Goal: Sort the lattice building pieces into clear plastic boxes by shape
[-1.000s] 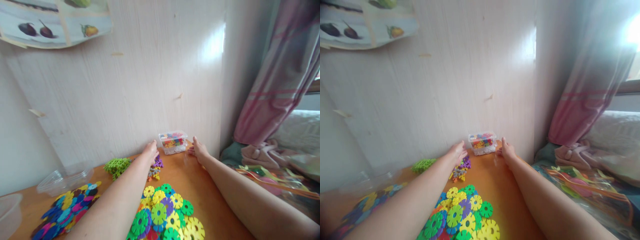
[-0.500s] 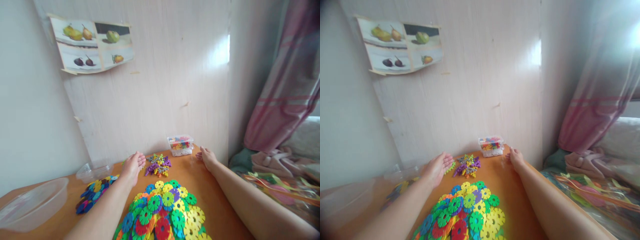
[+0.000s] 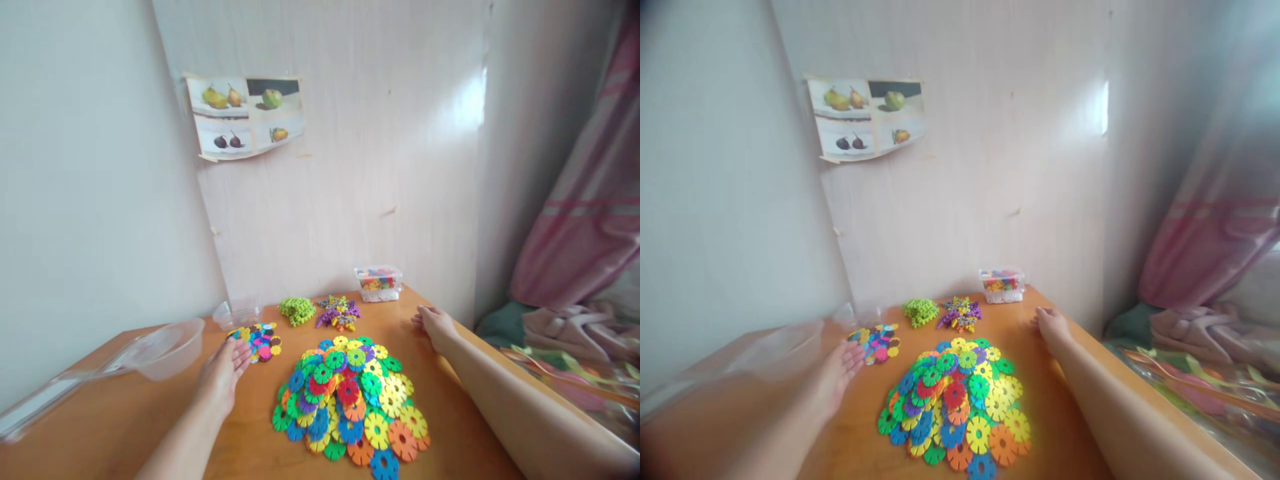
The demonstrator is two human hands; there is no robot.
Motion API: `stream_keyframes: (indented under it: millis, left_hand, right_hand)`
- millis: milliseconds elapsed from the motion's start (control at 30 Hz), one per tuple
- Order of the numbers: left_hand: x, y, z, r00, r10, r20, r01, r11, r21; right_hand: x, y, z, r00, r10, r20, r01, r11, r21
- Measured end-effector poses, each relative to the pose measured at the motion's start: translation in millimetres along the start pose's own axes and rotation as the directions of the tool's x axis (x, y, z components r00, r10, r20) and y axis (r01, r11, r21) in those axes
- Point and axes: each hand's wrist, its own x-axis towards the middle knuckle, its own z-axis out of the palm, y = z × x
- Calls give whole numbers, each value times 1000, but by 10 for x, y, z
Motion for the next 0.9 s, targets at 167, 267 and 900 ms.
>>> stream_keyframes:
  millis: [167, 267, 900]
  left_hand:
    - [-116, 30, -292, 997, 31, -76, -31, 1000, 6]
    - [-203, 44, -416, 992, 70, -105, -68, 997, 25]
    - [-404, -139, -684, 959, 275, 71, -284, 908, 309]
  right_hand:
    - [-289, -35, -48, 997, 79, -8, -79, 996, 34]
    - [-494, -111, -47, 994, 109, 7, -109, 991, 76]
    - [-1113, -48, 160, 956, -285, 70, 293, 914, -281]
